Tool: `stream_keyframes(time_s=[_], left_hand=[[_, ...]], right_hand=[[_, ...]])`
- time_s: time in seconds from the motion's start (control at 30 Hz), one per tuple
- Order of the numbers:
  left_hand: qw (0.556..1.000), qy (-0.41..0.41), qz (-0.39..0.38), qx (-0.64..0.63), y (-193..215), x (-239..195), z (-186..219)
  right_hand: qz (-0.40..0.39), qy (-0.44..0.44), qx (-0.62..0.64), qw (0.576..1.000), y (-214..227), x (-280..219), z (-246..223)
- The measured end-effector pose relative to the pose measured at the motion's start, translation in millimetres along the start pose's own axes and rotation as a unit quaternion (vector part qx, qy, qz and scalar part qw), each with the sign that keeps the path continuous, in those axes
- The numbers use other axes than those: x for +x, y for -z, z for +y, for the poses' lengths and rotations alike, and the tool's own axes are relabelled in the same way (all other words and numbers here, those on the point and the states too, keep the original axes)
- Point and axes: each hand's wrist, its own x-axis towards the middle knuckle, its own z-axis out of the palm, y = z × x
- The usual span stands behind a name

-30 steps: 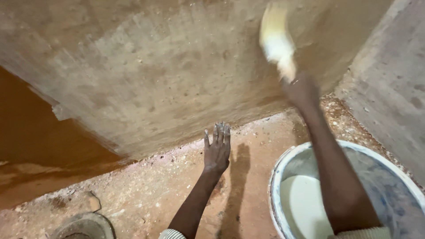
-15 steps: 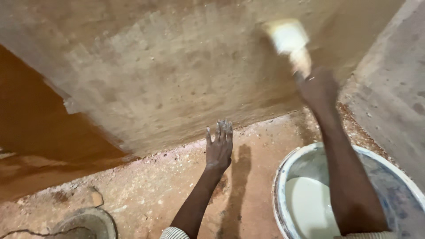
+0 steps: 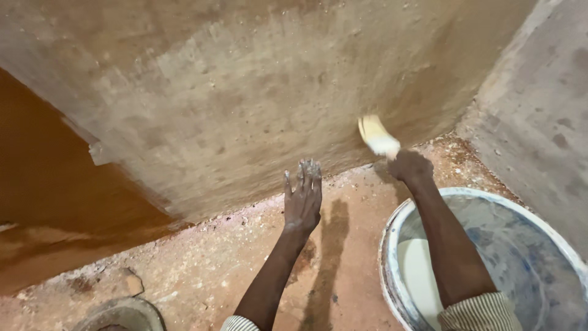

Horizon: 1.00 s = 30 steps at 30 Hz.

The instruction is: The person uses a paintbrush to apply white paint to a wall, repeatedly dipping the brush into a bucket and brushing the surface. The person occasionally uses their left hand to steady the wall while painting with the right hand.

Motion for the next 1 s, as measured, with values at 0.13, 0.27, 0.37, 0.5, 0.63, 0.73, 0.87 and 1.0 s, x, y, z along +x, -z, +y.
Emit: stream_keyframes(time_s=[0.13, 0.27, 0.37, 0.5, 0.63, 0.73, 0.87, 1.0], left_hand=[[0.997, 0.007, -0.067, -0.025, 8.3, -5.6, -6.8], [1.000, 0.003, -0.014, 0.015, 5.8, -10.1, -18.5], [0.999, 0.011, 0.025, -0.016, 0.9, -8.8, -26.5], [0.997, -0.006, -0.074, -0.013, -4.1, -7.5, -20.1], [0.973, -0.011, -0.171, -0.154, -7.4, -1.5, 10.4], [0.938, -0.023, -0.240, -0.248, -17.0, 6.3, 38.0], [0.931, -0.126, -0.252, -0.232, -50.9, 13.0, 65.3], [0.896, -0.151, -0.300, -0.289, -90.6, 19.0, 88.5]], right_hand=[[-0.102, -0.004, -0.108, 0.989, -12.3, 4.2, 15.4], [0.078, -0.003, 0.081, 0.994, 40.6, -1.1, -5.8], [0.173, -0.003, 0.165, 0.971, 110.7, -17.3, -16.2], [0.323, 0.106, 0.401, 0.851, 185.1, -67.8, -33.6], [0.233, 0.158, 0.599, 0.749, 230.0, -146.3, -23.6], [0.204, 0.100, 0.557, 0.799, 235.2, -179.2, -9.1], [0.106, 0.000, 0.492, 0.864, 212.8, -182.6, 41.1], [-0.023, -0.098, 0.346, 0.933, 193.1, -170.1, 116.5]])
